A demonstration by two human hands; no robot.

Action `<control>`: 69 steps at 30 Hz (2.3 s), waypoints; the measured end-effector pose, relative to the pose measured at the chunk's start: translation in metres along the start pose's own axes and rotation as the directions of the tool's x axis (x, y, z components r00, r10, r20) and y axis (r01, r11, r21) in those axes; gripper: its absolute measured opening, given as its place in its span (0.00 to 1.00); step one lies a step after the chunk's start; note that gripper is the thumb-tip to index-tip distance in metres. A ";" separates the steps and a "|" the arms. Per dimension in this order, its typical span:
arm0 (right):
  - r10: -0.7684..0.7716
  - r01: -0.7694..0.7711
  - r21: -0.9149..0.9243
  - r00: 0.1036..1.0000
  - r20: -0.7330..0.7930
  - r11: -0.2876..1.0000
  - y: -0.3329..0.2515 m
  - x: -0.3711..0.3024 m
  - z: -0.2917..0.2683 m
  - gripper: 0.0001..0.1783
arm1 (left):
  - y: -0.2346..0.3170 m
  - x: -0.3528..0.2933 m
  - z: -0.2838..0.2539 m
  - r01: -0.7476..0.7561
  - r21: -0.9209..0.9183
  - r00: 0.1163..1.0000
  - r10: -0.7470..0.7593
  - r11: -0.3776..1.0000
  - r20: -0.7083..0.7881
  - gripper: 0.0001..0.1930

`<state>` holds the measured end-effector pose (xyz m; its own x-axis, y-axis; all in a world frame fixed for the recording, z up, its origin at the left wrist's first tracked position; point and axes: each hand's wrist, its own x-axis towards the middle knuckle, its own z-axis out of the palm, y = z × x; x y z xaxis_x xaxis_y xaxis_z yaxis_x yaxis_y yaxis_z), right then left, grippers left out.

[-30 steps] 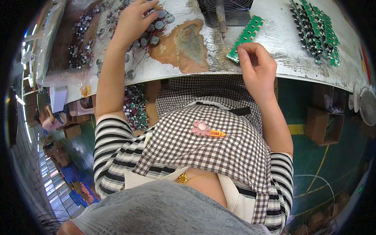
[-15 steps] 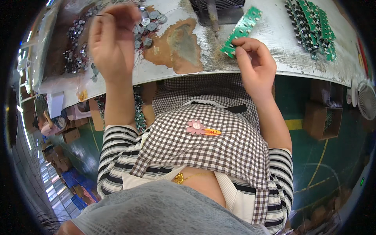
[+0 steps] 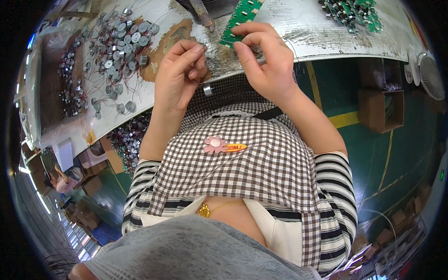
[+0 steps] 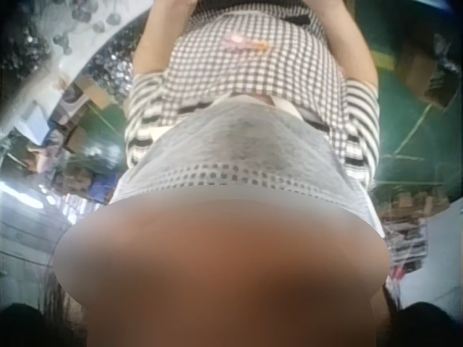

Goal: The person attaches small DC motors to a printed circuit board by hand.

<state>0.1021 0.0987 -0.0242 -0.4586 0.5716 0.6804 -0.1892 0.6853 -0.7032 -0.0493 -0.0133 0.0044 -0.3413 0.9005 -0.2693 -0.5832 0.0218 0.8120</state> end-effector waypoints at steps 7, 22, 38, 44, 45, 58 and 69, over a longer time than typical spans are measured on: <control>-0.056 0.056 0.028 0.998 -0.001 0.998 0.002 0.004 -0.004 0.06 | 0.001 0.002 0.018 -0.060 0.212 0.995 0.074 0.976 -0.060 0.07; -0.161 0.161 -0.057 0.987 0.005 0.985 0.000 0.015 0.001 0.07 | 0.005 0.007 0.024 -0.203 0.212 0.976 0.216 0.956 -0.041 0.04; -0.090 0.089 -0.029 0.996 -0.008 0.996 -0.005 0.003 0.003 0.07 | 0.001 -0.001 0.024 -0.229 0.322 0.967 0.253 0.919 -0.034 0.04; -0.119 0.117 -0.087 0.993 -0.013 0.989 -0.007 0.006 0.007 0.07 | -0.001 0.002 0.022 -0.262 0.390 0.952 0.303 0.883 -0.046 0.05; -0.128 0.126 -0.112 0.992 -0.010 0.986 -0.007 0.006 0.007 0.07 | -0.002 0.002 0.022 -0.258 0.403 0.950 0.306 0.878 -0.056 0.05; -0.119 0.117 -0.085 0.993 -0.026 0.990 -0.007 0.004 0.008 0.07 | -0.001 0.004 0.023 -0.280 0.430 0.938 0.340 0.858 -0.070 0.04; 0.122 -0.107 0.255 0.991 -0.046 0.961 -0.015 0.001 0.002 0.03 | 0.014 -0.001 0.010 -0.277 0.517 0.961 0.229 0.810 0.157 0.07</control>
<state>0.1032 0.0877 -0.0133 -0.4378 0.6714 0.5980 -0.3544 0.4824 -0.8011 -0.0495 -0.0094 0.0214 -0.3453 0.9385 0.0084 0.0038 -0.0076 1.0000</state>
